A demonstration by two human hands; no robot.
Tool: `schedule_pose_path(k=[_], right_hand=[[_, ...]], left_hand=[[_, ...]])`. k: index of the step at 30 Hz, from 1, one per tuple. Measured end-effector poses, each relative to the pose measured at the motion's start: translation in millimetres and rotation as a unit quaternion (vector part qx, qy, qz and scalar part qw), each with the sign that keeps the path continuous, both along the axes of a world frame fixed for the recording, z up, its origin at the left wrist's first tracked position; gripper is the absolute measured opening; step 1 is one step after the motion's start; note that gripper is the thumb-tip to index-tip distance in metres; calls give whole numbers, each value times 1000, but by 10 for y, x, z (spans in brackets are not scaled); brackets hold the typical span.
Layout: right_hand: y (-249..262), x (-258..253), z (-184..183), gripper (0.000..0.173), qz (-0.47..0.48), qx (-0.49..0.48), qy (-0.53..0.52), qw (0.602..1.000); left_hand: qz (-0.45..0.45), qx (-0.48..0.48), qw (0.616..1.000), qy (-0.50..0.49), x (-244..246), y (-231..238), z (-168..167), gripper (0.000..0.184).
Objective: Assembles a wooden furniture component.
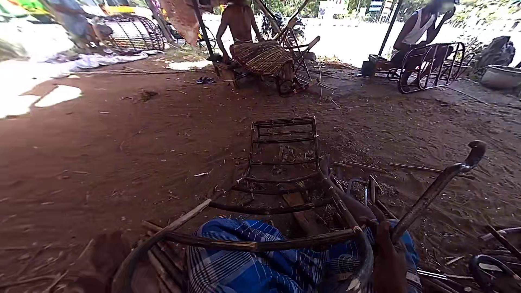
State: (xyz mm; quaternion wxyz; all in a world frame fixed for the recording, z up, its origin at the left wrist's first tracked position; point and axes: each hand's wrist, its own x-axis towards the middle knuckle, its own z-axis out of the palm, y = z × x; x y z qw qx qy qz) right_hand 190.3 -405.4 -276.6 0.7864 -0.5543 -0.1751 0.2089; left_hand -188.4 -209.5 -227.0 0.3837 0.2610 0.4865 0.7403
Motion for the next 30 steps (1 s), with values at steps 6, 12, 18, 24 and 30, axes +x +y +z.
schedule_pose_path(k=[6, 12, 18, 24, 30], right_hand=[[415, 450, 326, 45, -22, 83, -32, 996], [566, 944, 502, 45, -1, 66, -13, 998], [571, 1272, 417, 42, -40, 77, 13, 996], [504, 1418, 342, 45, -46, 74, 44, 995], [437, 1531, 335, 42, -62, 57, 46, 995]], left_hand=[[-252, 231, 938, 60, 279, 372, -99, 58], [-159, 185, 969, 35, 767, 270, 47, 43], [-142, 167, 973, 75, 1027, 100, 57, 44], [-144, 176, 971, 77, 1166, -20, 18, 48], [-157, 216, 961, 78, 1229, -134, -100, 44]])
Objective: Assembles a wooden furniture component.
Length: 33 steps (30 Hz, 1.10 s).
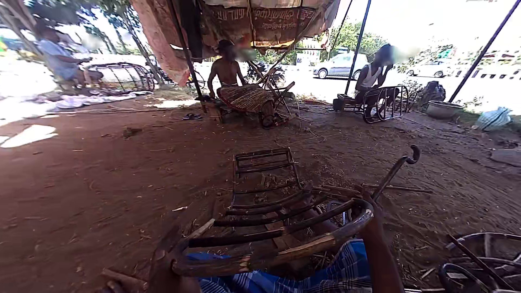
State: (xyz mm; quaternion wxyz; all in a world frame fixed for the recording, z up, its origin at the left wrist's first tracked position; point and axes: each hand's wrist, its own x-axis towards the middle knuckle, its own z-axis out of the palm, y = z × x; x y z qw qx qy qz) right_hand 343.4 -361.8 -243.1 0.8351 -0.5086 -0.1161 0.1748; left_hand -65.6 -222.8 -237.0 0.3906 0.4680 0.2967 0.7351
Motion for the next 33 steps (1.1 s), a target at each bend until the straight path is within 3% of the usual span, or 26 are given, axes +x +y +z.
schedule_pose_path(k=[7, 18, 33], right_hand=[[-85, -81, -19, 39, 66, -18, 3, 998], [-50, -104, -83, 29, 54, 6, 10, 998], [-15, -267, -114, 25, 43, 0, 7, 999]], left_hand=[[54, -50, 997, -9, 39, -25, 29, 40], [21, -15, 998, 55, -167, 61, -54, 52], [10, -5, 1000, 28, -325, 243, -14, 42]])
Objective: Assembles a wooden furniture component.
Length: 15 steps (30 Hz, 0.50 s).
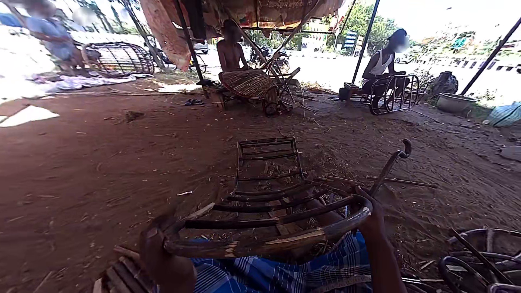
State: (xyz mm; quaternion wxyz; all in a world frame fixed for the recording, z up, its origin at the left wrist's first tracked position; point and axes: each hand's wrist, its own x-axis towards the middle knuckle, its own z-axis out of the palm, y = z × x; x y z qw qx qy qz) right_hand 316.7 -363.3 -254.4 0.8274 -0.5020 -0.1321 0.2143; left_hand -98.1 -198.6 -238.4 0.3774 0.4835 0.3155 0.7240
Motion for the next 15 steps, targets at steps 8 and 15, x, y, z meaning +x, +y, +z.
schedule_pose_path(k=[8, 15], right_hand=[[66, -309, 112, 22, 5, -13, -7, 1000], [535, -1906, 615, 29, 140, -40, -8, 989]], left_hand=[[58, -40, 997, -44, -189, 208, -4, 42], [-78, -63, 980, 171, 958, -996, -843, 98]])
